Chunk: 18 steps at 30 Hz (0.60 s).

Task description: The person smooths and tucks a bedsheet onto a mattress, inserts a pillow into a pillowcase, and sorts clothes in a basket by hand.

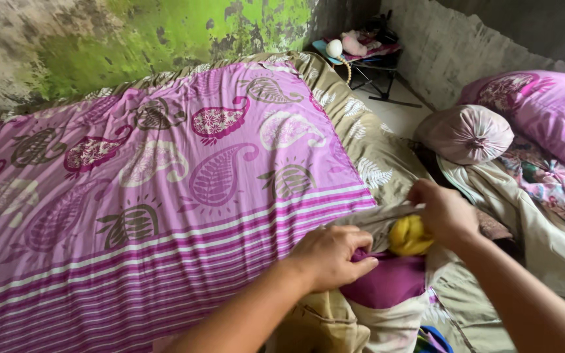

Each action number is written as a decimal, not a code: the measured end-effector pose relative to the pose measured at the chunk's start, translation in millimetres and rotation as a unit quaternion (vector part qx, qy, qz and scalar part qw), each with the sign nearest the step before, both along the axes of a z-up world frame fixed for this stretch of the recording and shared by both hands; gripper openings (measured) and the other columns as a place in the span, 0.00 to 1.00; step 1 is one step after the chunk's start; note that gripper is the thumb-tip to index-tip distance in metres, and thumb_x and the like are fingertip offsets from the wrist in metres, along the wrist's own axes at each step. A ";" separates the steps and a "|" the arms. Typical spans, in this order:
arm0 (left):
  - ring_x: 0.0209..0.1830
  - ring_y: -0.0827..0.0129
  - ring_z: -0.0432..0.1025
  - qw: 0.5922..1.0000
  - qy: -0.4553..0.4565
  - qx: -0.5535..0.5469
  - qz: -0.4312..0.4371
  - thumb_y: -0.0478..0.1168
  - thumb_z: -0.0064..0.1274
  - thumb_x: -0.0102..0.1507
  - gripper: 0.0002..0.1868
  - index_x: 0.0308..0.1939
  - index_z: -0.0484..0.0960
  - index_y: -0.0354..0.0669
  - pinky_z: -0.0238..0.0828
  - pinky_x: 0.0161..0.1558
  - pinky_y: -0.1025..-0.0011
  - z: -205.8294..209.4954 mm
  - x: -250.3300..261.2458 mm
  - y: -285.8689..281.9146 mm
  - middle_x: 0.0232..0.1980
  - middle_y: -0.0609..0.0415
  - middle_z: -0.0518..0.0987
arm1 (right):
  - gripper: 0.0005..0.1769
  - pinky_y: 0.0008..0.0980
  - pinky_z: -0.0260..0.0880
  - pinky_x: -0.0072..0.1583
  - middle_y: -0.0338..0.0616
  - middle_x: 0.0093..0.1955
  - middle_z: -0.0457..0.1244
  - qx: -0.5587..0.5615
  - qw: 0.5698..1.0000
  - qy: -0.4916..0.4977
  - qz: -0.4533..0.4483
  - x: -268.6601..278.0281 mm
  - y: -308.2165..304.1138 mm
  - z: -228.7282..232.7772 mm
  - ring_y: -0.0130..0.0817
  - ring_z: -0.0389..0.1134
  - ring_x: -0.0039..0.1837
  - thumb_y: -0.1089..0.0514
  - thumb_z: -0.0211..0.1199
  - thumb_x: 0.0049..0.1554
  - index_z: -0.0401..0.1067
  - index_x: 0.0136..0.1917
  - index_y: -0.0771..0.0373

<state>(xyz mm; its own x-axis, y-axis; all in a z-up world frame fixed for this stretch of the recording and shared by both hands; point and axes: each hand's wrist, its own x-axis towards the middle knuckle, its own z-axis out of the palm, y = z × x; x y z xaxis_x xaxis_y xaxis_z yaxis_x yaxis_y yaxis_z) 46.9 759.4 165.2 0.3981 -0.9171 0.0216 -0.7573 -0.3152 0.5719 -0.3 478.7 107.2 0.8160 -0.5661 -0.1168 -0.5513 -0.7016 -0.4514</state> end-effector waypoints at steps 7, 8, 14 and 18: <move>0.44 0.55 0.79 0.999 0.034 -0.021 -0.001 0.57 0.57 0.59 0.20 0.40 0.81 0.44 0.74 0.47 0.58 11.4 -3.3 -1.2 0.40 0.48 0.83 | 0.17 0.34 0.73 0.47 0.42 0.43 0.72 0.187 0.971 -0.010 0.146 -9.0 -36.1 0.7 0.31 0.71 0.44 0.57 0.74 0.49 0.79 0.51 0.63; 0.44 0.54 0.78 0.999 0.037 -0.017 0.018 0.57 0.57 0.59 0.21 0.41 0.81 0.44 0.74 0.47 0.57 10.2 -2.3 -1.3 0.40 0.47 0.83 | 0.18 0.32 0.73 0.49 0.40 0.43 0.73 0.168 0.972 0.000 0.165 -11.3 -28.1 12.6 0.29 0.72 0.45 0.55 0.75 0.49 0.78 0.52 0.62; 0.44 0.54 0.79 0.992 0.065 0.011 0.105 0.59 0.58 0.57 0.23 0.42 0.82 0.45 0.74 0.46 0.56 2.8 -3.1 3.0 0.41 0.47 0.83 | 0.18 0.40 0.70 0.44 0.47 0.40 0.69 0.248 0.968 -0.015 0.027 -27.0 1.4 31.9 0.37 0.69 0.43 0.49 0.71 0.56 0.72 0.49 0.66; 0.43 0.55 0.79 0.987 0.092 -0.027 0.126 0.58 0.60 0.56 0.23 0.41 0.81 0.43 0.74 0.46 0.58 -16.3 -3.4 -6.8 0.41 0.48 0.84 | 0.23 0.32 0.72 0.43 0.40 0.38 0.67 0.026 0.975 0.090 0.200 -39.9 1.9 -0.7 0.31 0.70 0.41 0.51 0.82 0.45 0.72 0.46 0.62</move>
<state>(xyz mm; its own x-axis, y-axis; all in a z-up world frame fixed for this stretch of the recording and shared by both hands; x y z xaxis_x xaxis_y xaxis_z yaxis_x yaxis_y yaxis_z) 43.5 752.6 148.9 0.6155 -0.7877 -0.0256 -0.5403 -0.4453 0.7140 -40.2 480.7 106.5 0.9341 -0.1958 -0.2985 -0.3114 -0.8557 -0.4132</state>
